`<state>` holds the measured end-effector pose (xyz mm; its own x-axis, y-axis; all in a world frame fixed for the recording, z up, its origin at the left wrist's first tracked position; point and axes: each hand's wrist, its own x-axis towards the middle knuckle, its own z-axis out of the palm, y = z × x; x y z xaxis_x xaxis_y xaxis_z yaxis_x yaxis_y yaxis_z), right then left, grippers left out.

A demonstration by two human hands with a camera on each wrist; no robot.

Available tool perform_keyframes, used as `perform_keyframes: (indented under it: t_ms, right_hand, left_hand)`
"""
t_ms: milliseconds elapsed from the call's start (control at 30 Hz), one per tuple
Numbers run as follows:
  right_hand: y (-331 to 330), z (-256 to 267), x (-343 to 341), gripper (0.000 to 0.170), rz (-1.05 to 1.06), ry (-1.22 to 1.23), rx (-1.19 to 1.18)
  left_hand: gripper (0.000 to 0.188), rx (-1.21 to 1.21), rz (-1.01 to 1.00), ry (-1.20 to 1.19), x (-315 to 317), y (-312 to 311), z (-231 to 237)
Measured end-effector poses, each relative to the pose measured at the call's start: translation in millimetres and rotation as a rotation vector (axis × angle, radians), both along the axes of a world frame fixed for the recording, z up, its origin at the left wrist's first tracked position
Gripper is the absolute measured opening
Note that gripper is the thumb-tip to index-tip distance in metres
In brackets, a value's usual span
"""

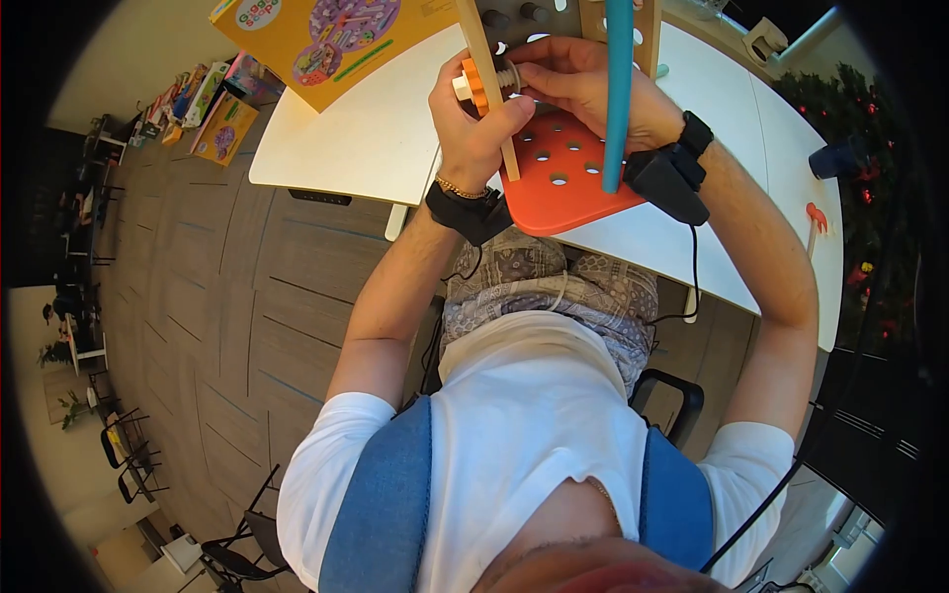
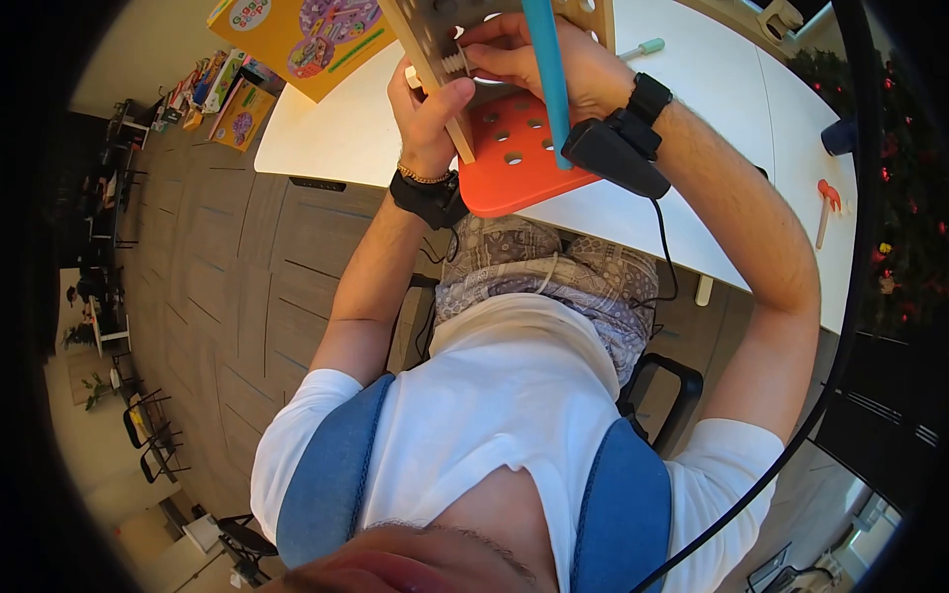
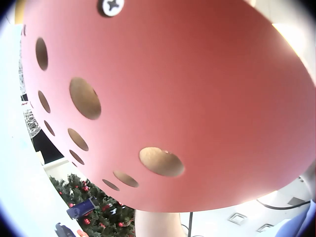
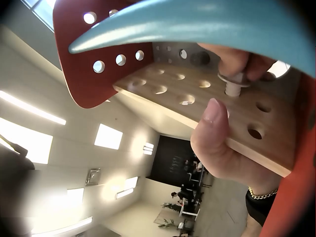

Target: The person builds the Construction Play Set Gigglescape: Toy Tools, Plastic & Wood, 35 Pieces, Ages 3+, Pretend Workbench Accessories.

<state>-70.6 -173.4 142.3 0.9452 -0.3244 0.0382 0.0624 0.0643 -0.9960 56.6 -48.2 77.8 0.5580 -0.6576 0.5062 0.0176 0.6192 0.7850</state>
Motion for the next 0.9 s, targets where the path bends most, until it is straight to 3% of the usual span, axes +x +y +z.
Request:
perform_keyframes:
  t_ms: [167,233,467,533,567,633,667,733,767,833,867,900]
  right_hand:
    - [1.5,-1.7,2.6,0.039,-0.088,0.064,-0.075]
    - [4.9,17.1,0.5,0.039,0.011,0.270,-0.287]
    - [7.8,12.3,-5.4,0.042,-0.057,0.108,-0.291]
    - [-0.6,14.5,-1.1,0.041,0.141,0.240,-0.283]
    - [-1.5,16.0,-3.4,0.041,0.139,0.239,-0.281]
    - [13.3,40.2,-8.4,0.040,0.106,0.482,-0.359]
    - [16.1,37.0,-9.6,0.040,0.108,0.481,-0.359]
    - [18.5,25.3,-10.7,0.039,-0.082,0.287,-0.273]
    - [17.6,21.9,-10.1,0.039,-0.083,0.287,-0.275]
    - [15.0,18.2,-9.2,0.039,-0.022,0.062,-0.255]
    - [10.6,21.5,-9.2,0.039,-0.024,0.064,-0.252]
    - [5.3,30.9,-8.8,0.039,0.033,0.246,-0.399]
  left_hand:
    - [0.070,-0.012,-0.006,0.005,-2.8,-2.1,0.0]
    - [0.071,-0.018,0.002,-0.030,-0.9,-2.0,-1.1]
    - [0.072,0.005,-0.040,0.002,-4.8,6.5,11.7]
    - [0.073,0.015,-0.040,-0.018,-5.0,6.7,11.7]
    - [0.073,0.024,-0.039,-0.037,-5.0,6.5,11.5]
    - [0.073,-0.003,-0.030,-0.049,-2.9,2.2,4.5]
    - [0.073,-0.029,-0.021,-0.061,-2.2,0.7,1.9]
    - [0.074,-0.024,-0.016,-0.056,-5.2,2.0,5.4]
    - [0.074,-0.017,-0.012,-0.051,-6.7,2.3,6.8]
    - [0.075,0.015,-0.010,-0.077,-5.6,2.9,7.1]
    - [0.076,0.049,-0.004,-0.102,-5.3,3.8,6.6]
    - [0.076,0.051,-0.005,-0.102,-5.4,3.7,6.2]
